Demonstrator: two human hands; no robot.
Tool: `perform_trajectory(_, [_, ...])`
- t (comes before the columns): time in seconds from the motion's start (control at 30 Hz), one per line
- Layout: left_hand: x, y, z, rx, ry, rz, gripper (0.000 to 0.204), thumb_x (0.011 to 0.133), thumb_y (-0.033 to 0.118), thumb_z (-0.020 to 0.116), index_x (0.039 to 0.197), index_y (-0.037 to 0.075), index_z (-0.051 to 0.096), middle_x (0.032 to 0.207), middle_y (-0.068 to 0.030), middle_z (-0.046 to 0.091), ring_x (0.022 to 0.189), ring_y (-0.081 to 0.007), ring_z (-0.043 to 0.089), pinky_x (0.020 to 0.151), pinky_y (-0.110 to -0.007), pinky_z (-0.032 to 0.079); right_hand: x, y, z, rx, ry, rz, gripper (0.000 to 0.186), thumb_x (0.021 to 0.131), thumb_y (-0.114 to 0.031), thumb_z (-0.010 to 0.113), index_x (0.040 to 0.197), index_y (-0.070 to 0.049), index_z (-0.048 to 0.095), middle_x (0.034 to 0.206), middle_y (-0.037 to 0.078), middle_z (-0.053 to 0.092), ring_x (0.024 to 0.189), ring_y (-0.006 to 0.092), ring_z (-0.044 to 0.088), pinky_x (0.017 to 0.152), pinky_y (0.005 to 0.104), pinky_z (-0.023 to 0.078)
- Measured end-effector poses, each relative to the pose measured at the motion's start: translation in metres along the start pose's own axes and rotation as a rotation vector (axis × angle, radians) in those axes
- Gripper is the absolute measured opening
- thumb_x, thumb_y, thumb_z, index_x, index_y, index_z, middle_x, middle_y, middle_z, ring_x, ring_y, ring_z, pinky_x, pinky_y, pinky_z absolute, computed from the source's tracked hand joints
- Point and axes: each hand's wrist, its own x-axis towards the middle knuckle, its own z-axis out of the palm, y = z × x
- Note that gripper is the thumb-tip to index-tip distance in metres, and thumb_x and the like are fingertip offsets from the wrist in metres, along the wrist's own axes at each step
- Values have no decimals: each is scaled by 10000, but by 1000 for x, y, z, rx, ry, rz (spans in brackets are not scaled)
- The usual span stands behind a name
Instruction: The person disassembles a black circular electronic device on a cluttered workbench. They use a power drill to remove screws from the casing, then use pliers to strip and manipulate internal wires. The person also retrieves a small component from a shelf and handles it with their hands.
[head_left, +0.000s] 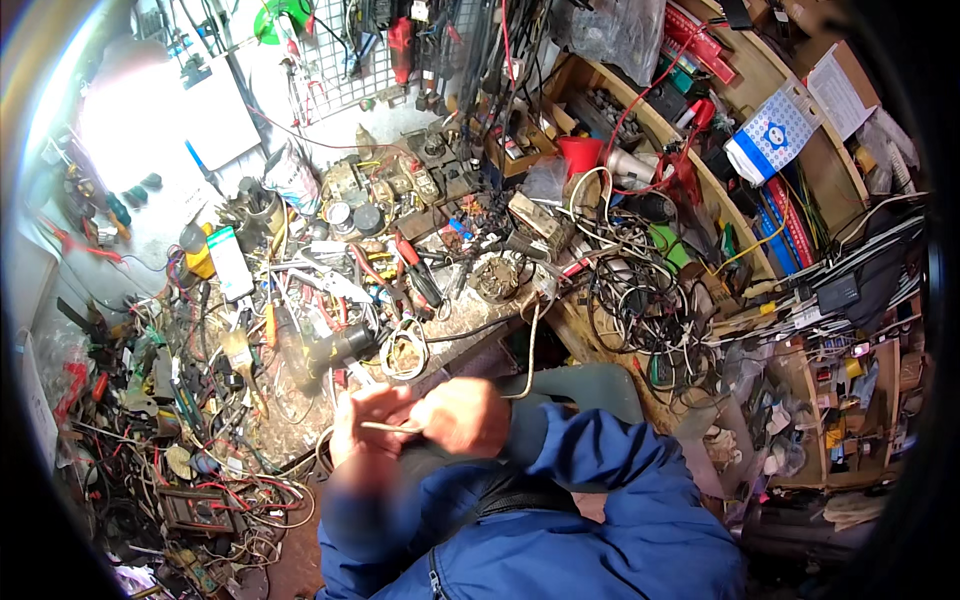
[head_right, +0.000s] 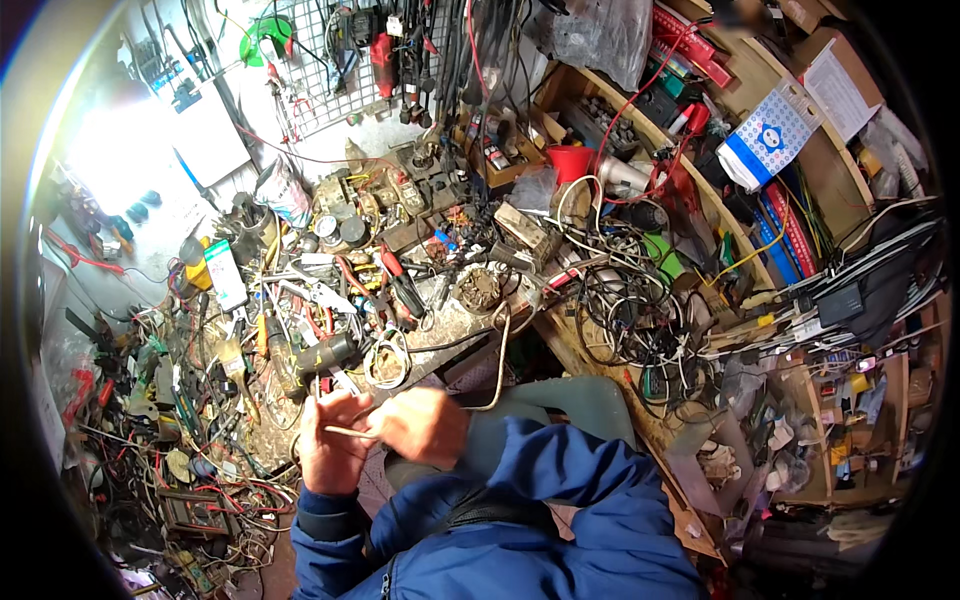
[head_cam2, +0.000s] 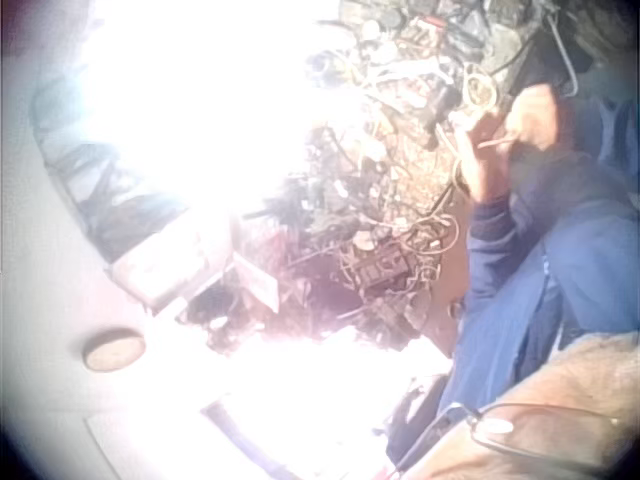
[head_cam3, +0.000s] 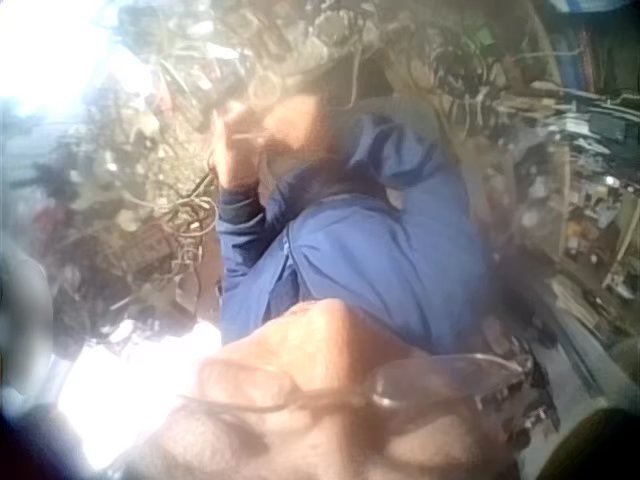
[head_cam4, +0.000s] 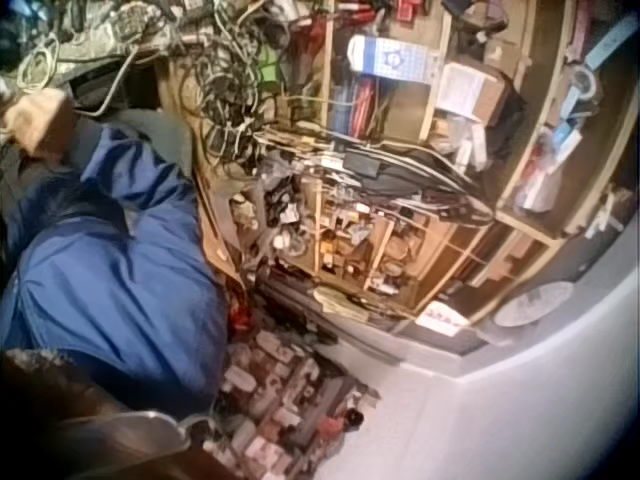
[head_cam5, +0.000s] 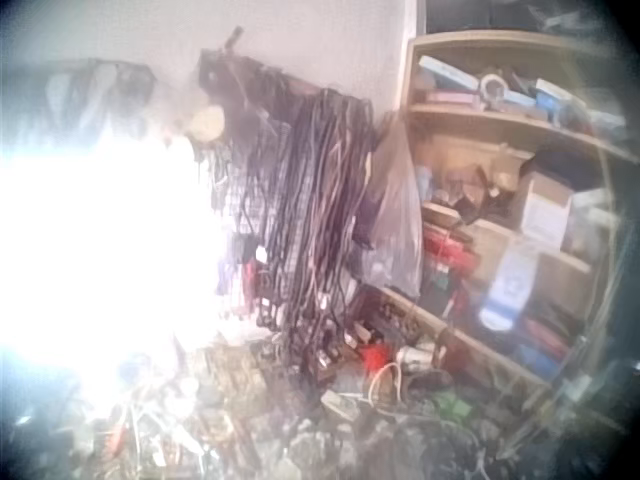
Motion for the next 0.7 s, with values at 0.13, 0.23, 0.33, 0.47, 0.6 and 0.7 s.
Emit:
perform_trajectory(0.13, [-1,23,-13,-204,103,100,529,1125,474,404,1073,51,717,940,-140,762,949,-326,738,833,-431,634,-71,76,-19,-296,-205,232,98,818,-68,655,888,-88,591,770,73,580,689,254,635,619,393,510])
perform_trajectory(0.23, [1,24,-33,-155,101,86,558,1126,491,392,998,57,718,879,-123,746,978,-330,738,844,-462,640,-107,126,-45,-483,-150,290,105,809,-10,622,809,-73,539,752,84,544,719,290,601,728,432,518])
perform_trajectory(0.33, [4,-1,-27,-141,144,7,547,1113,508,421,999,69,727,865,-127,744,995,-353,735,857,-481,635,-102,155,-66,-546,-127,222,47,849,-2,622,872,-38,604,794,113,560,801,302,609,793,438,534])
perform_trajectory(0.47, [25,-14,-23,-202,83,-18,513,1111,509,431,950,90,679,830,-99,716,1006,-335,723,875,-479,630,-82,198,-111,-459,-77,236,103,878,25,640,955,-30,678,914,130,655,887,316,658,827,427,563])
perform_trajectory(0.6, [52,13,2,-355,-79,53,467,1132,472,393,944,94,593,795,-63,655,1009,-306,704,950,-468,605,25,196,-157,-396,204,262,192,802,78,761,948,-23,686,969,96,675,854,213,701,705,342,605])
perform_trajectory(0.7, [59,47,19,-575,-328,176,380,1154,346,379,983,56,554,863,-59,620,908,-217,660,1000,-487,594,61,203,-178,-615,434,118,201,790,70,792,951,-18,711,1018,112,696,900,258,700,778,367,586])
